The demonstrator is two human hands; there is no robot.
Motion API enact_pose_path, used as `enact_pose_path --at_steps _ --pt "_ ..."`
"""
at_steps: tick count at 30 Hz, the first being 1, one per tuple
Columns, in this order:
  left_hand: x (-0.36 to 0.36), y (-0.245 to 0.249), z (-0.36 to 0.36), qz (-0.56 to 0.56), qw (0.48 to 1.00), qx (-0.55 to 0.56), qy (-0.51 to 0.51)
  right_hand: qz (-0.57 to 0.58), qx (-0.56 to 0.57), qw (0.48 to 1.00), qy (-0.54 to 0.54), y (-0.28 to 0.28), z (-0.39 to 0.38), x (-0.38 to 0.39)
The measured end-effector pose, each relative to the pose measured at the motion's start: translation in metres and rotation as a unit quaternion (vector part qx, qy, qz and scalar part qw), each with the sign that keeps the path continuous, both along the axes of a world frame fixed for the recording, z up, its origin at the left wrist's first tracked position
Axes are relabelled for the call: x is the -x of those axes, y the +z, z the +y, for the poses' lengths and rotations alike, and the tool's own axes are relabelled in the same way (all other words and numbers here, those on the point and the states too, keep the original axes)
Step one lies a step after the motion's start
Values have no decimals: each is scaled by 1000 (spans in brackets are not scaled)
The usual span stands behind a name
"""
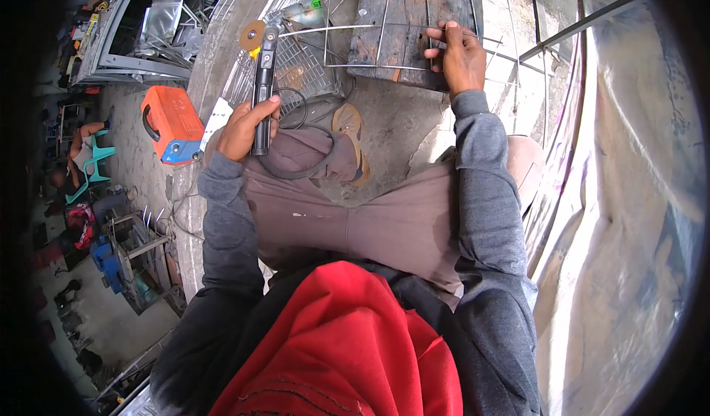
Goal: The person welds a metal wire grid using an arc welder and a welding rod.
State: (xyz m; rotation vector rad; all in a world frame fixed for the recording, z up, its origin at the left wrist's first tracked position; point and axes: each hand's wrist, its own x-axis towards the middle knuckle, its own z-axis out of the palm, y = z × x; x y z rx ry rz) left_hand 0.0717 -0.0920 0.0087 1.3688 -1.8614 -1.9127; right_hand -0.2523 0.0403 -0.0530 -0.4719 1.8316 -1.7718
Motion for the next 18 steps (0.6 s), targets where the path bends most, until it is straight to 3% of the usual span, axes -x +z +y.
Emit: enact_pose_path --at_steps 18 --pt "0 -1 0 1 1000 4 -4 -1 -8 1000 6 0 0 -3"
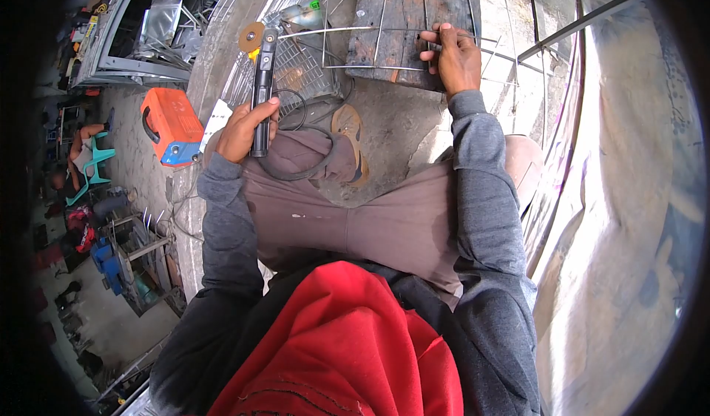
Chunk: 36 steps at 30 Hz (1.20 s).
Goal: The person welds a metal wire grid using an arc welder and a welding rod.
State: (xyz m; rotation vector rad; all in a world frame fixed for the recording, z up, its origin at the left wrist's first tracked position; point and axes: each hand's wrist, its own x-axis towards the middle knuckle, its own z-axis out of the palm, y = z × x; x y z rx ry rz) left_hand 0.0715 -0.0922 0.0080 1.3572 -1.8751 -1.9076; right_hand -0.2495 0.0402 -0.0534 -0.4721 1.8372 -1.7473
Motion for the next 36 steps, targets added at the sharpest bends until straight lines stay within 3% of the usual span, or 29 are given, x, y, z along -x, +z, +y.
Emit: enact_pose_path --at_steps 36 --pt "-1 1 2 -8 1000 14 -5 11 -9 1000 -4 -2 1 1"
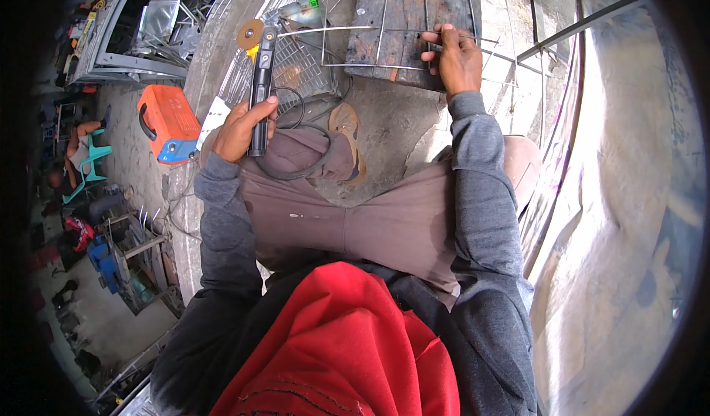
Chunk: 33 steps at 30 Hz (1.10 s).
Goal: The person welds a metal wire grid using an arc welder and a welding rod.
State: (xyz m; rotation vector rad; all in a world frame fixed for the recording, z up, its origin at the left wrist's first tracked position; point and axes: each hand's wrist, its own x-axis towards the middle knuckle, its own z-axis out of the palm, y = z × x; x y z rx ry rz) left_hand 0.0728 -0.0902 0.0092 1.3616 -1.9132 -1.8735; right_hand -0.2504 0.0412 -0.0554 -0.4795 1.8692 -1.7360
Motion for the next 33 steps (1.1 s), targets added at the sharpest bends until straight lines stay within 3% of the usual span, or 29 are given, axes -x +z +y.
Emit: enact_pose_path --at_steps 33 --pt "0 1 1 10 1000 -18 2 -7 -6 1000 -2 2 3 0"
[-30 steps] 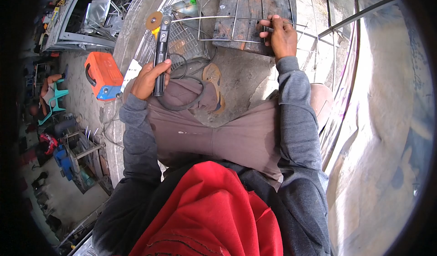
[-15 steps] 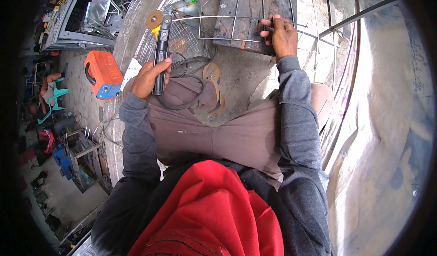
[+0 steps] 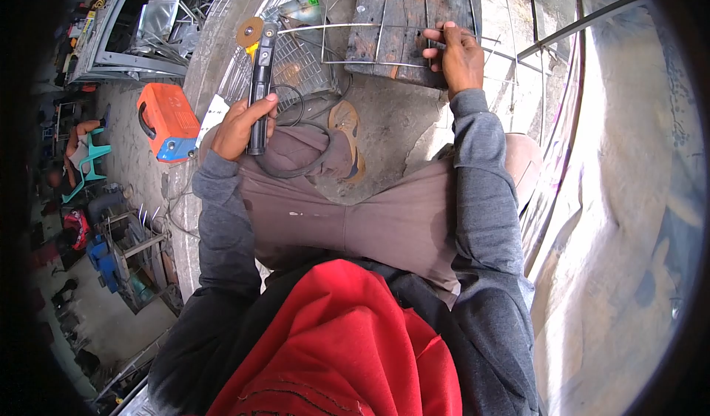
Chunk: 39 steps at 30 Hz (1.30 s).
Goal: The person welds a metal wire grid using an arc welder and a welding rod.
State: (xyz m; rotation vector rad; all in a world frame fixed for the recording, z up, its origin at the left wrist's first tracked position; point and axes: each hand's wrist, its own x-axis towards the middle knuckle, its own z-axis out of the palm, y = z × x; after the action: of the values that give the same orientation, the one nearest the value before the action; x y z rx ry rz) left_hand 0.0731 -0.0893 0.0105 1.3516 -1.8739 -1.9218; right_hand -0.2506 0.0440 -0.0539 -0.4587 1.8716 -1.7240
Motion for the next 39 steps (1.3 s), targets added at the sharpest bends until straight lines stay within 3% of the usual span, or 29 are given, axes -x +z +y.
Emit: enact_pose_path --at_steps 39 --pt "0 0 2 -20 999 27 -15 40 31 998 -32 0 -12 10"
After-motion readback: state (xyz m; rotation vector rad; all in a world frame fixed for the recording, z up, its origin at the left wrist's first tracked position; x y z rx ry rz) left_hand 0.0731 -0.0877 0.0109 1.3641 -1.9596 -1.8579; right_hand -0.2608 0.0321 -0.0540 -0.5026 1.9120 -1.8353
